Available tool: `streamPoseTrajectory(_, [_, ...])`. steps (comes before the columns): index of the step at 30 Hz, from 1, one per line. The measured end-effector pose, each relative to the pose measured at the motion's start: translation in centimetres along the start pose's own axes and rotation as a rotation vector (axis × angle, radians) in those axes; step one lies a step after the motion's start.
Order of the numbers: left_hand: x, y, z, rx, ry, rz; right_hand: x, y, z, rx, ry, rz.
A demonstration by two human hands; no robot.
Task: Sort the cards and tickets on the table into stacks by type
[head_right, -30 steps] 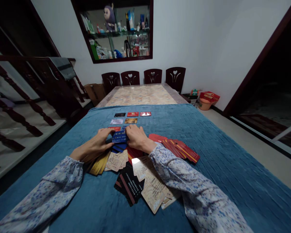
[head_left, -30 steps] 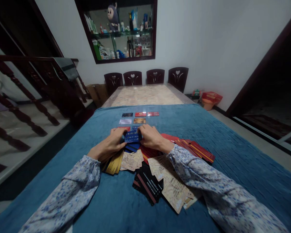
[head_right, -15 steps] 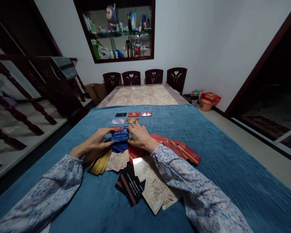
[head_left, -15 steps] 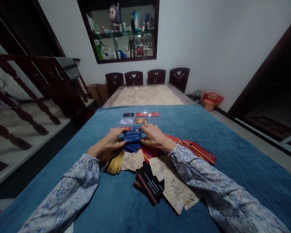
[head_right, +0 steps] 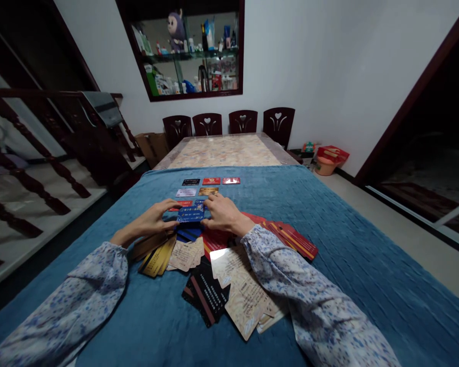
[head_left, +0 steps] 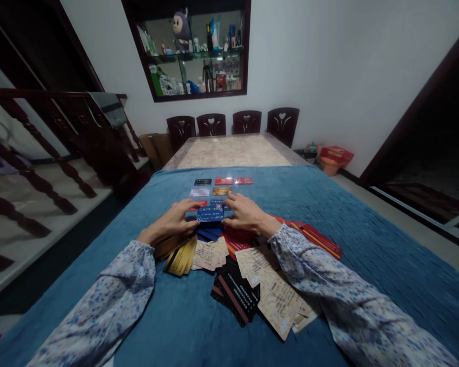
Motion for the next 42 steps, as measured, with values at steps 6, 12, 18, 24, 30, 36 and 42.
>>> streamPoseTrajectory(6, [0.4,-1.1,-0.2,0.024,-0.023,-0.093,0.1,-0.5,0.9,-0.028,-0.03,-0.043])
streamPoseTrajectory(12, [1.0,-2.9,0.5,0.017,-0.09,-0.13,0.6,-1.2,2.2,-0.063,0.005,-0.075])
streamPoseTrajectory(18, [0.7,-5.2,0.4,0.078,-0.203,-0.199,0.7,-2.2,3.7,-0.107,0.023,-0.103])
streamPoseTrajectory(24, [-0.4,-7.2,-0.8,0.122,-0.275,-0.238,0.3,-3.1,4.6,-0.121,0.053,-0.149])
streamPoseTrajectory(30, [-1.5,-8.3,-1.8,0.124,-0.305,-0.249,-0.4,-3.9,5.3,-0.137,0.067,-0.188])
streamPoseTrajectory(36, [-1.6,-8.8,-1.6,0.139,-0.336,-0.283,-1.0,-4.6,5.8,-0.16,0.074,-0.218])
streamPoseTrajectory(42, [-1.9,-9.2,-1.5,0.148,-0.331,-0.33,-1.4,-4.8,6.2,-0.161,0.077,-0.254])
Point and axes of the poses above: each hand's wrist, its own y-axis away from the middle knuckle, its own x-axis out of the back of the hand, z = x × y, the point moved 4 cm from there along -y, towards the middle knuckle, and after that the axes turned 10 degrees about -z, right-handed, at the moved point
